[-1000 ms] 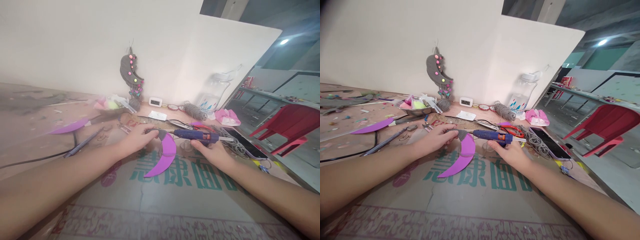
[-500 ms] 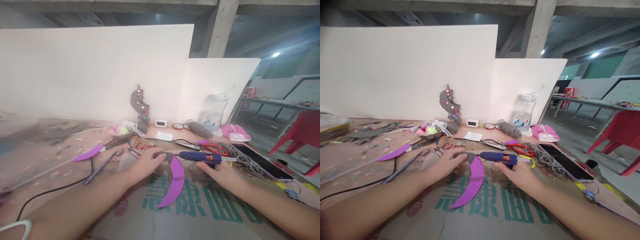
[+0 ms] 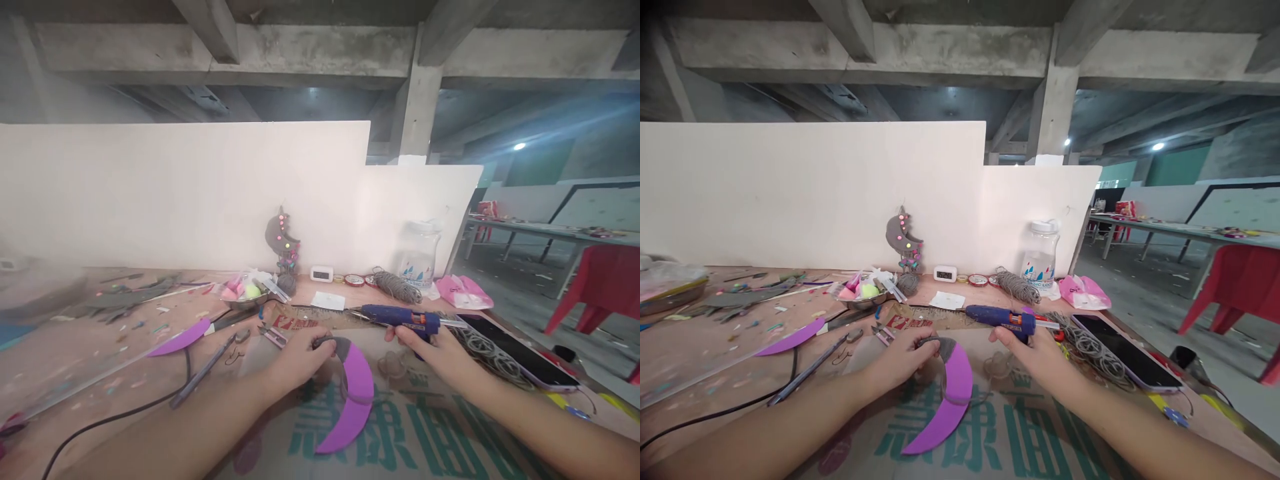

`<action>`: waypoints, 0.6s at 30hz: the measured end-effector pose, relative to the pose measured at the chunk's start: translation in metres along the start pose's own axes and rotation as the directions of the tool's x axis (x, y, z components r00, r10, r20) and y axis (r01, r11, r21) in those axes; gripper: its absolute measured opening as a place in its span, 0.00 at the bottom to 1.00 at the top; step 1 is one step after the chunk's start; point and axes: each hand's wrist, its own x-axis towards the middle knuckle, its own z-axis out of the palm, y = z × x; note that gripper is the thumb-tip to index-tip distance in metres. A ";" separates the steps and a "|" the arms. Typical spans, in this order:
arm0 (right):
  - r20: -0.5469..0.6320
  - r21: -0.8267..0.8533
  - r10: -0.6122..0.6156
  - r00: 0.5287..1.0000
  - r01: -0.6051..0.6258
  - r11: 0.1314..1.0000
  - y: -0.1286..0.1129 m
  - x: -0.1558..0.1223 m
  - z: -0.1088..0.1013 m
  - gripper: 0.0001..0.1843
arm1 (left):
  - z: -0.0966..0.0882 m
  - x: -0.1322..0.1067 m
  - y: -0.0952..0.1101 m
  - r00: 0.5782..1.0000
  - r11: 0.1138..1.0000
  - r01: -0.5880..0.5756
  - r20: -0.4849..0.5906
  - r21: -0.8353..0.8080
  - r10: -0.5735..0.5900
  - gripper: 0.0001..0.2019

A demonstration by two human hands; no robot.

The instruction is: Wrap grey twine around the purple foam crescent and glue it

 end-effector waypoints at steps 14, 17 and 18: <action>0.079 0.046 0.007 0.997 -0.011 0.999 -0.037 0.097 0.016 0.20 | 0.001 0.002 -0.003 1.000 0.999 -0.027 0.002 0.027 0.027 0.10; 0.137 0.062 0.049 0.989 -0.058 0.996 -0.010 0.126 0.031 0.20 | 0.001 0.002 0.000 1.000 0.999 -0.024 0.004 0.037 0.024 0.10; 0.145 0.055 0.067 0.987 -0.075 0.996 0.000 0.133 0.037 0.19 | 0.001 0.003 0.002 1.000 0.999 -0.022 0.003 0.044 0.022 0.10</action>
